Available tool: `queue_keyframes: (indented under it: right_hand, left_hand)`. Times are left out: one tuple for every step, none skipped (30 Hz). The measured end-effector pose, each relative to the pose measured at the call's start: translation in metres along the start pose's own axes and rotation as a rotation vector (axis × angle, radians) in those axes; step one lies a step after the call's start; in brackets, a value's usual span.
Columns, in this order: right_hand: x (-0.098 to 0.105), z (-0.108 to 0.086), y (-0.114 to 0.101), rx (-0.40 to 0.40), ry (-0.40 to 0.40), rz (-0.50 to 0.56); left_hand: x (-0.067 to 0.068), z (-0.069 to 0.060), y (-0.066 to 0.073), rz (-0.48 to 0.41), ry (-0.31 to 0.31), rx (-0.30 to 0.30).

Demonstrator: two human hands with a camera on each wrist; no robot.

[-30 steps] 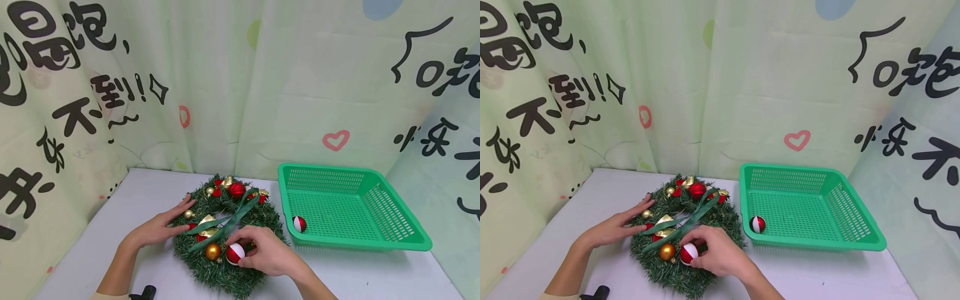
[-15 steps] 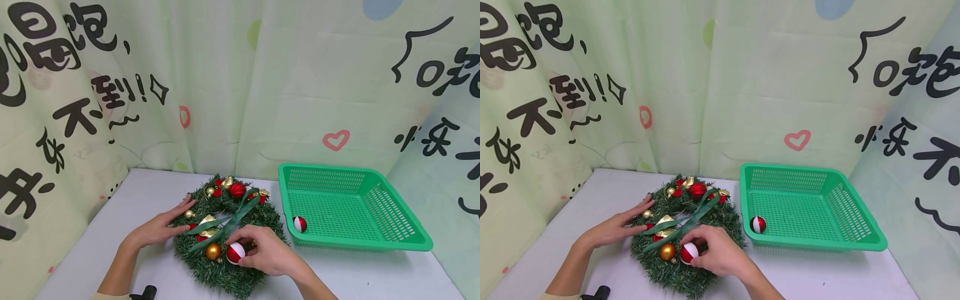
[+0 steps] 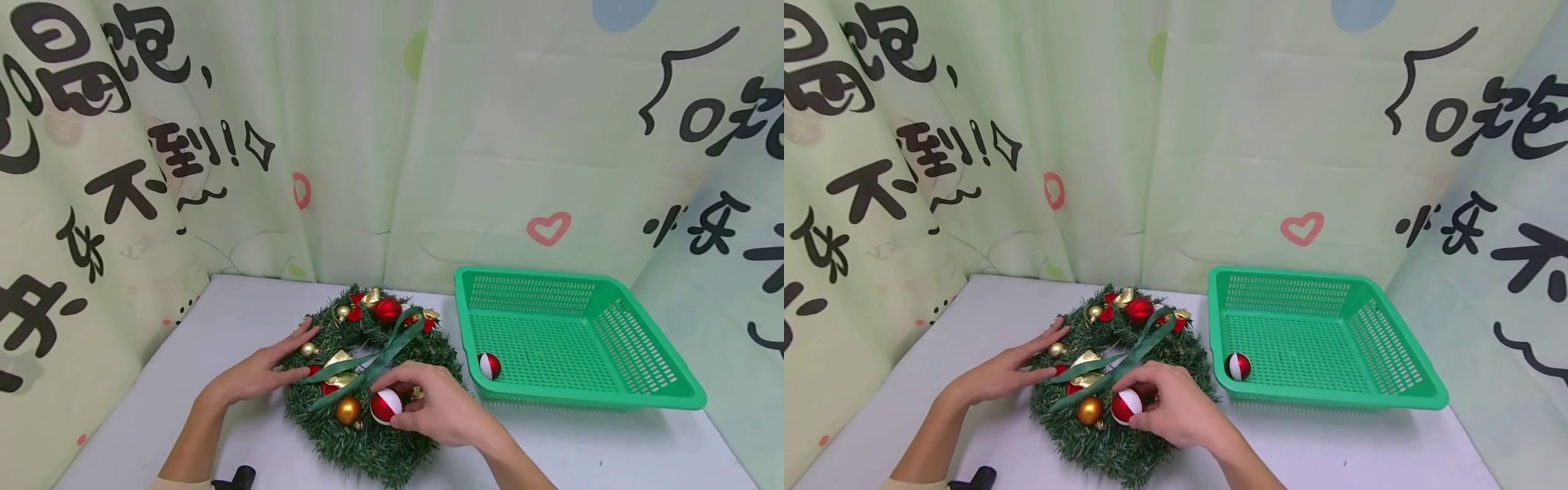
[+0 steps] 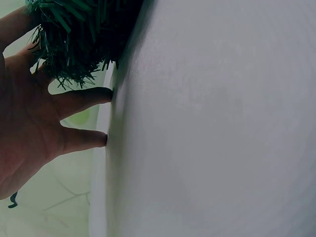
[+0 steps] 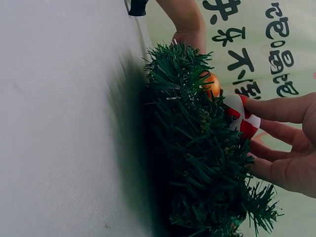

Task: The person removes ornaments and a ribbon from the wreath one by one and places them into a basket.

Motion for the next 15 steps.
queue_keyframes:
  right_hand:
    - [0.0008,0.0002,-0.0004,-0.002,0.002,-0.002]
    - [0.0014,0.0003,-0.0008,-0.003,0.003,-0.001]
    - [0.002,0.0004,-0.0011,-0.006,0.004,-0.001]
    - [0.0024,0.0004,-0.0013,-0.006,0.005,-0.002]
    - [0.0027,0.0004,-0.0014,-0.006,0.006,-0.003]
    - [0.0029,0.0003,-0.0014,-0.007,0.007,-0.003]
    - [0.0031,0.0003,-0.0015,-0.007,0.008,-0.003]
    - [0.0033,0.0002,-0.0014,-0.005,0.01,-0.005]
    - [0.0035,0.0002,-0.0014,-0.005,0.012,-0.007]
    - [0.0037,0.0001,-0.0012,-0.005,0.015,-0.009]
    - [0.0038,0.0001,-0.0012,-0.005,0.017,-0.013]
    - [0.0039,0.0002,-0.0013,-0.004,0.019,-0.016]
    - [0.0043,0.0003,-0.0014,-0.002,0.023,-0.018]
    - [0.0045,0.0005,-0.0014,0.0,0.027,-0.017]
    - [0.0049,0.0006,-0.0017,0.003,0.03,-0.015]
  left_hand:
    - [0.0002,0.0003,-0.0001,0.0,0.002,-0.001]
    - [0.0003,0.0007,-0.0002,0.0,0.002,-0.003]
    - [0.0003,0.001,-0.0002,-0.001,0.002,-0.004]
    - [0.0004,0.0012,-0.0001,-0.003,0.002,-0.006]
    - [0.0003,0.0013,0.0,-0.004,0.001,-0.005]
    - [0.0003,0.0012,0.0003,-0.006,-0.001,-0.005]
    - [0.0002,0.0011,0.0004,-0.007,-0.001,-0.004]
    - [0.0002,0.0009,0.0006,-0.008,-0.002,-0.003]
    - [0.0002,0.0006,0.0008,-0.009,-0.002,-0.002]
    - [0.0002,0.0,0.0008,-0.008,-0.003,-0.002]
    - [0.0002,-0.0006,0.0007,-0.007,-0.004,-0.001]
    - [0.0003,-0.0011,0.0005,-0.006,-0.003,-0.003]
    - [0.0004,-0.0008,0.0003,-0.002,-0.002,-0.006]
    - [0.0005,-0.0004,0.0002,0.001,-0.001,-0.008]
    - [0.0007,0.0,0.0001,0.004,0.0,-0.011]
Point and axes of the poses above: each hand's wrist, its own z-axis towards the middle knuckle, its own x-axis out of the back of the hand, y = z × x, the point moved 2 cm from there along z, towards the middle knuckle, and after that the axes turned 10 degrees about y, right-handed, at the moved point
